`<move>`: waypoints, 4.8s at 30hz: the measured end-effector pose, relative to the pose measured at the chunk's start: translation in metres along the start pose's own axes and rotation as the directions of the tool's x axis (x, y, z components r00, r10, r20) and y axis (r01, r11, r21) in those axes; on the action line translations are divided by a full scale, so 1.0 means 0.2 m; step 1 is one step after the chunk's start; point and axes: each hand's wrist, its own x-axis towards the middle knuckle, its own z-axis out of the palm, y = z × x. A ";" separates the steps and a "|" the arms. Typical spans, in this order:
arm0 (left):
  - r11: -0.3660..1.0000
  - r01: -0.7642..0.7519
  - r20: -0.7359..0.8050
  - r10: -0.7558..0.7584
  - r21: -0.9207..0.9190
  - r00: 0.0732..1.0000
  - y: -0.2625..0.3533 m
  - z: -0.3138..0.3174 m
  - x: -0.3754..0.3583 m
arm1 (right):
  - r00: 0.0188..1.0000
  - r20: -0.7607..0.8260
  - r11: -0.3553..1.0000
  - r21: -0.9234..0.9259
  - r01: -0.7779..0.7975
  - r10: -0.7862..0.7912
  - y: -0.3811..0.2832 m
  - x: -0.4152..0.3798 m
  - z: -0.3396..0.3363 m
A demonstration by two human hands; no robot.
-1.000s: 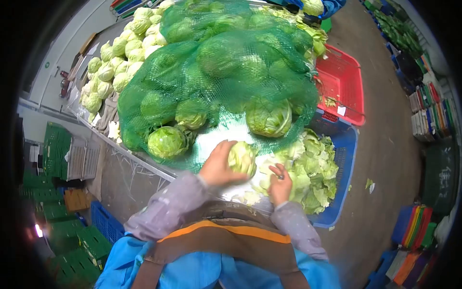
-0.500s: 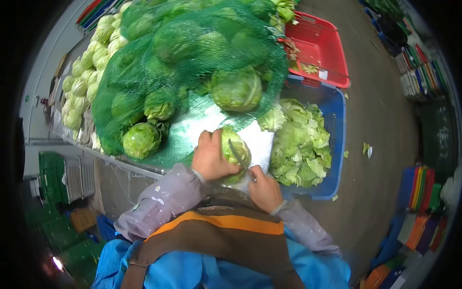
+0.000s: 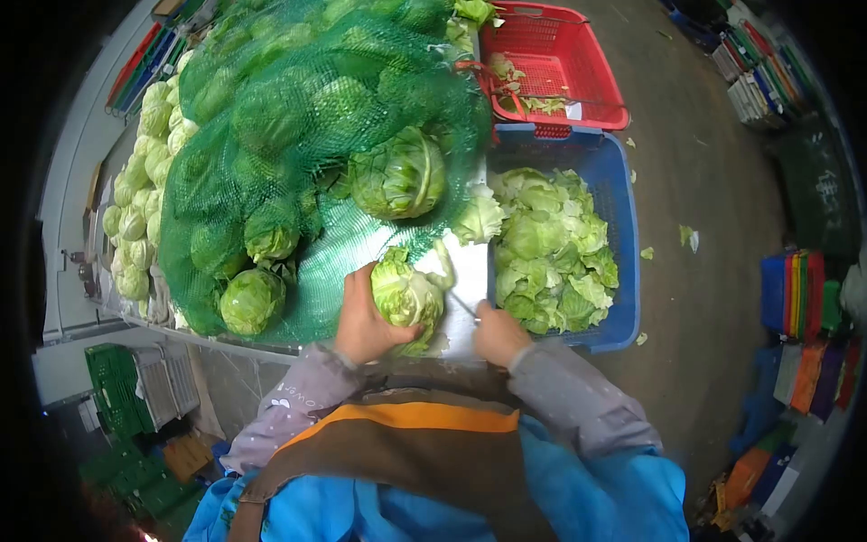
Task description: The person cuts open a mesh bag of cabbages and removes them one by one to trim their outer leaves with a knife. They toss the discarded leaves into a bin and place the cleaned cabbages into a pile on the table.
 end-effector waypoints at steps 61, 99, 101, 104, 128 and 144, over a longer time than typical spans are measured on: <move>0.986 -0.040 0.072 0.052 -0.161 0.996 -0.02 0.07 0.01 | 0.835 -0.376 0.913 -0.233 0.335 -0.402 -0.20 -0.10 -0.04; 0.752 0.611 0.471 -0.457 -0.248 0.754 -0.28 -0.05 -0.31 | 0.909 -0.307 0.777 0.482 0.404 -0.282 -0.28 0.03 -0.06; 0.945 0.318 0.177 -0.301 -0.075 0.937 -0.11 -0.23 -0.28 | 0.863 -0.277 0.747 0.432 0.505 -0.423 -0.25 0.09 -0.11; 0.964 -0.237 -0.105 0.249 0.118 0.963 0.05 -0.29 -0.09 | 0.762 -0.164 0.663 0.400 0.632 -0.627 -0.24 0.14 -0.17; 0.998 -0.057 0.036 0.057 -0.003 0.998 0.08 0.13 -0.05 | 0.853 -0.433 0.905 0.167 0.392 -0.290 -0.17 0.03 -0.14; 1.000 0.008 -0.007 -0.008 -0.002 1.000 0.16 0.06 -0.15 | 0.922 -0.167 0.937 -0.039 0.347 -0.349 -0.14 -0.36 -0.17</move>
